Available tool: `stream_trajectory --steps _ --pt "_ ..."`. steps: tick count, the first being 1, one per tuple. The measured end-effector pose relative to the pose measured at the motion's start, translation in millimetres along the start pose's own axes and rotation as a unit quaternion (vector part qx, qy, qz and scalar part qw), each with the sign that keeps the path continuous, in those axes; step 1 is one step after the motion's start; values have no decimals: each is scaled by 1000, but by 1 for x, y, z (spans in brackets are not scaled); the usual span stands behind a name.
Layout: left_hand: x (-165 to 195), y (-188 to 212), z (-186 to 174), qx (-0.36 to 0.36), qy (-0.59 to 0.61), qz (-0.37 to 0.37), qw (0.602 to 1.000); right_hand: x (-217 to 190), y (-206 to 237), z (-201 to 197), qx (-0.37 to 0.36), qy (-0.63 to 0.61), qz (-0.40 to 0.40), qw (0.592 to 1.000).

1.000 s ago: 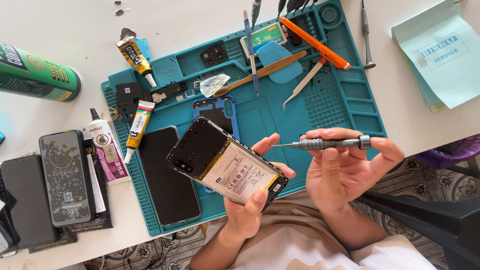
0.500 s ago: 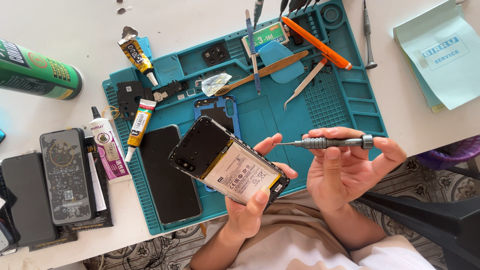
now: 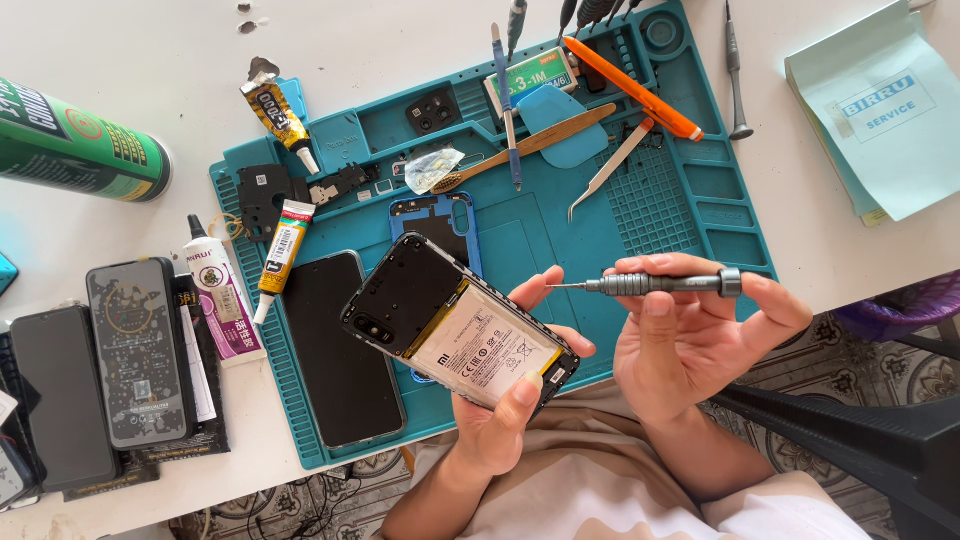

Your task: The person holds a smartphone with its back cover removed and uses a precision screwdriver to unscrew small screws from the phone's frame, repositioning the phone repeatedly to reach different screws. At the end, the person handles the blue back cover and the phone body, aligning the cover with the frame.

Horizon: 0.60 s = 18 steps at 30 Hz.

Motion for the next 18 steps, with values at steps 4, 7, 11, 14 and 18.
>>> stream_trajectory --steps 4,7,11,14,18 --pt "0 0 0 2 -5 -5 1000 0 -1 -1 1 12 6 1000" --pt "6 0 1 8 -41 28 999 -3 -1 -6 32 -9 4 999" --pt "11 -1 -5 74 -79 77 991 -9 1 4 -1 9 -38 999" --pt "10 0 -12 121 -51 66 989 -15 1 15 -56 56 -101 992" --pt "13 1 -12 128 -39 90 987 -15 1 23 -122 92 -117 981"
Point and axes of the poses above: each hand's wrist, its own y-axis away from the middle knuckle, its own z-axis out of the palm, x = y × z, the point moved 8 cm from there along -y, towards the middle knuckle, and after that the axes turned 11 degrees about -y, right-handed, at the moved point
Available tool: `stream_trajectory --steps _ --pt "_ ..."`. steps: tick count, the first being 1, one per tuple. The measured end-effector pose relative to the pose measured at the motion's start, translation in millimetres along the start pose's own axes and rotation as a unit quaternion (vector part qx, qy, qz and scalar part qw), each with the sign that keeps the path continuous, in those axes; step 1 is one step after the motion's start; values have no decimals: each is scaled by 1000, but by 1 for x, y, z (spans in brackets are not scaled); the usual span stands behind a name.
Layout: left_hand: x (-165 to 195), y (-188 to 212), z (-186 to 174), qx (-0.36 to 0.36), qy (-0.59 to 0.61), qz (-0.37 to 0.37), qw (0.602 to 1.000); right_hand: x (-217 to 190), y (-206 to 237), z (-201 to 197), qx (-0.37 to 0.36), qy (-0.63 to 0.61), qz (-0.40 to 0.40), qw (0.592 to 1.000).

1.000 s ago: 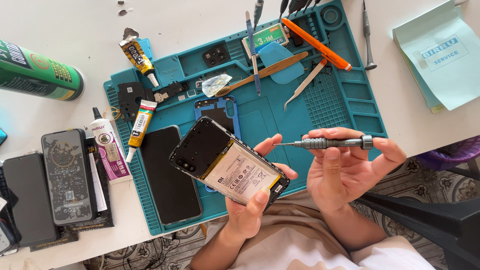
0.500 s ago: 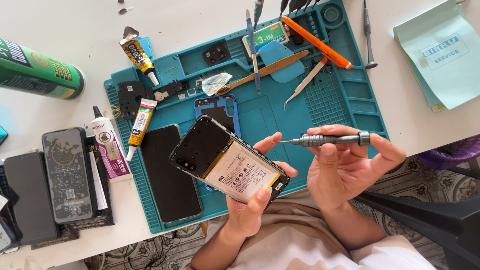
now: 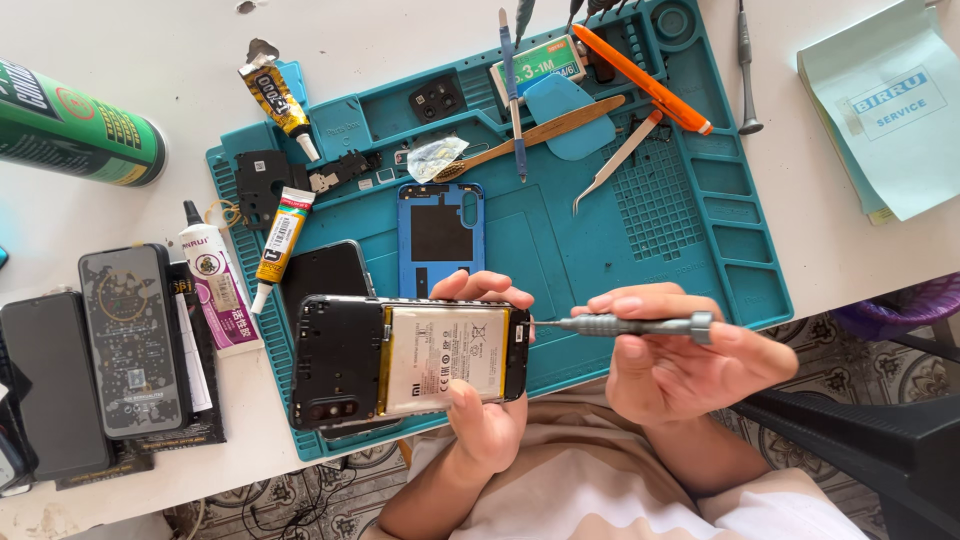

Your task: The person holds a smartphone with its back cover removed and uses a precision screwdriver to unscrew small screws from the phone's frame, repositioning the phone repeatedly to reach different screws. At the end, the person handles the blue back cover and the phone body, aligning the cover with the frame.

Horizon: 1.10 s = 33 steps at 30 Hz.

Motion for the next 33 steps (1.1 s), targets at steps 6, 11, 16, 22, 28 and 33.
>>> stream_trajectory --steps 6,11,16,22,28,33 --pt "1 0 3 -8 -2 -2 1000 0 1 6 -53 -10 25 998" --pt "1 0 2 -2 1 4 1000 1 0 6 -49 -8 35 998" --pt "1 0 2 -4 -3 5 1000 1 -2 8 -72 -19 20 997" --pt "2 0 3 -6 -9 1 1000 0 -4 12 -88 -21 31 995" --pt "2 0 1 12 -19 2 1000 -2 -12 24 -143 -11 4 990" --pt "2 -2 -1 21 -15 10 1000 -1 -17 31 -161 -7 11 987"
Point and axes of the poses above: each hand's wrist, its own y-axis away from the middle knuckle, its own z-axis out of the palm, x = y × z, the point moved 8 cm from there along -y, towards the middle knuckle, and after that the axes turned 11 degrees about -y, right-handed, at the moved point
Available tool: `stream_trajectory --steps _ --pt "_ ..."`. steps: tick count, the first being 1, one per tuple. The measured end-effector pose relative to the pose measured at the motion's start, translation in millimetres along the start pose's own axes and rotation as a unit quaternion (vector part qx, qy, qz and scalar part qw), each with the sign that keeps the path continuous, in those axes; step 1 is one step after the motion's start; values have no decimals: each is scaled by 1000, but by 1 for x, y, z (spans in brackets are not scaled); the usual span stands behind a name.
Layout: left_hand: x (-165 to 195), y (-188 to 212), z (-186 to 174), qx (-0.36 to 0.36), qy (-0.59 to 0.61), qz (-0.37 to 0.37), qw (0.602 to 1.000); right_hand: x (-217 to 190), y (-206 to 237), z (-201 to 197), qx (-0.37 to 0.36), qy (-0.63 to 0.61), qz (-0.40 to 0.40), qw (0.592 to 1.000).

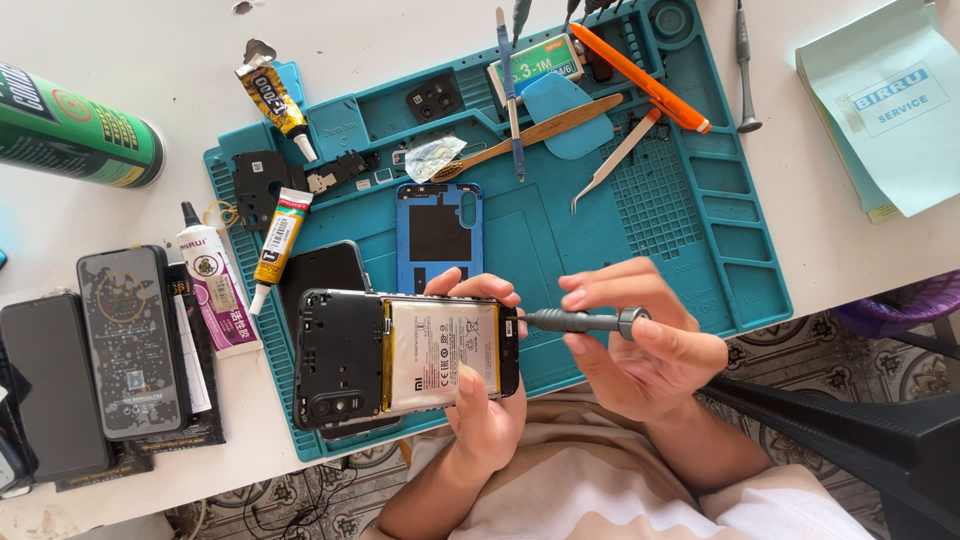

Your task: The person holds a smartphone with its back cover removed and uses a precision screwdriver to unscrew small screws from the phone's frame, repositioning the phone repeatedly to reach different screws. At the end, the person handles the blue back cover and the phone body, aligning the cover with the frame.

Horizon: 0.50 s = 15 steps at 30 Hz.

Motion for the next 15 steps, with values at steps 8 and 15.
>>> stream_trajectory --steps 8,15 --pt "1 0 0 2 -13 -6 1000 -2 -6 6 -32 18 2 999" --pt "1 0 0 -8 -7 -14 1000 -2 -6 2 0 23 7 1000"
Point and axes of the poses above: each hand's wrist, its own y-axis away from the middle knuckle, its own z-axis out of the palm, x = y × z, the point moved 8 cm from there along -y, towards the middle knuckle, and after that the axes turned 11 degrees about -y, right-handed, at the moved point
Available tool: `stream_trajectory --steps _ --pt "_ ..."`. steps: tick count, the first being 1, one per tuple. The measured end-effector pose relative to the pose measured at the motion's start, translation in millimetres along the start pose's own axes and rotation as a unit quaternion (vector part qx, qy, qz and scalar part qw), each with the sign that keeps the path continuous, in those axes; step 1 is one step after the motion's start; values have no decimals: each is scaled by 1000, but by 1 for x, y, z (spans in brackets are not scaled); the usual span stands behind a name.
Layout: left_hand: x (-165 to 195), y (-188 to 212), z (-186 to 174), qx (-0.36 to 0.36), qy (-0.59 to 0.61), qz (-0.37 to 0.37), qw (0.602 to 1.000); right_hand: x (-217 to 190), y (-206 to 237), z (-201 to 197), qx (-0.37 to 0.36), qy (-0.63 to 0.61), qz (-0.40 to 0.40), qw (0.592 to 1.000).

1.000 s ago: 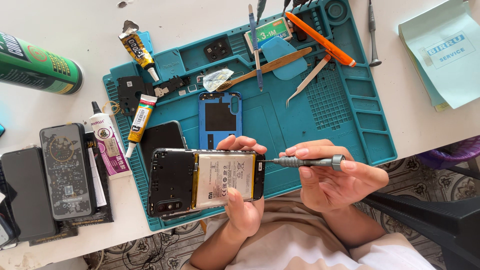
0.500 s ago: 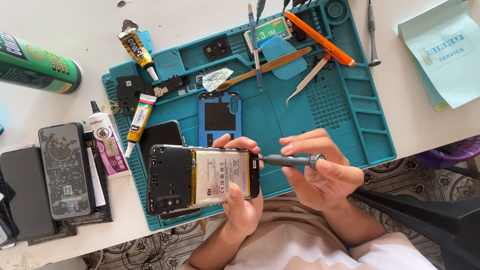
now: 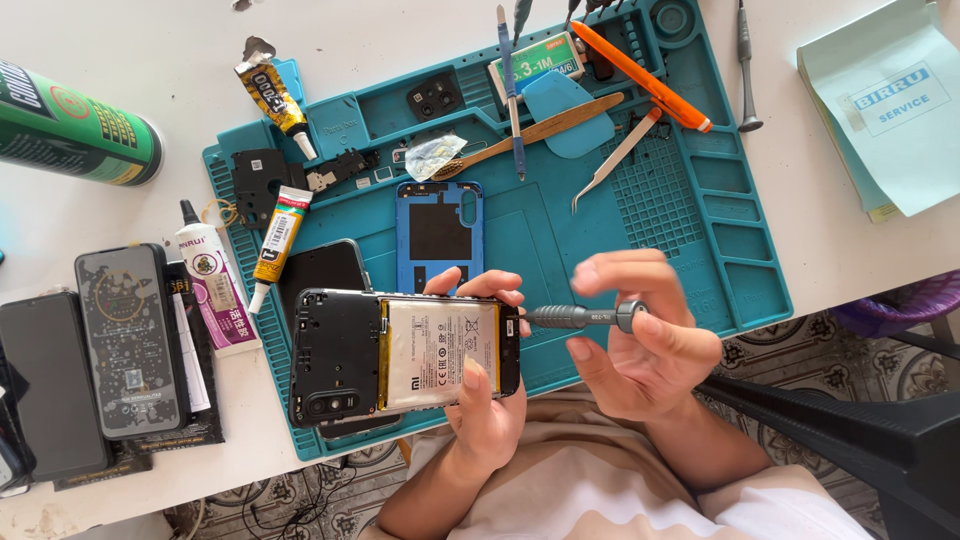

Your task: The person holds a smartphone with its back cover removed and uses a precision screwdriver to unscrew small screws from the phone's frame, repositioning the phone repeatedly to reach different screws. At the end, the person handles the blue back cover and the phone body, aligning the cover with the frame.

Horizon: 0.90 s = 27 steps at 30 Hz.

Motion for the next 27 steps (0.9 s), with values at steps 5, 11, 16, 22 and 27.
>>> stream_trajectory --steps 5,11,16,22,27 --pt "1 0 0 -3 -4 6 1000 2 2 1 -15 -7 4 1000" --pt "0 0 0 1 5 -1 1000 4 7 -1 -17 -26 16 999" --pt "0 -1 1 -3 4 3 1000 6 8 -6 8 -13 24 1000" --pt "0 -1 -1 -3 9 1 1000 7 9 -3 -16 -5 20 1000" --pt "-1 -1 1 -15 14 -2 1000 10 15 -10 33 22 10 999"
Point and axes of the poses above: each hand's wrist, its own y-axis away from the middle knuckle, its own z-axis out of the palm, x = y × z, the point moved 8 cm from there along -y, towards the middle knuckle, and after that the axes turned 11 degrees about -y, right-handed, at the moved point
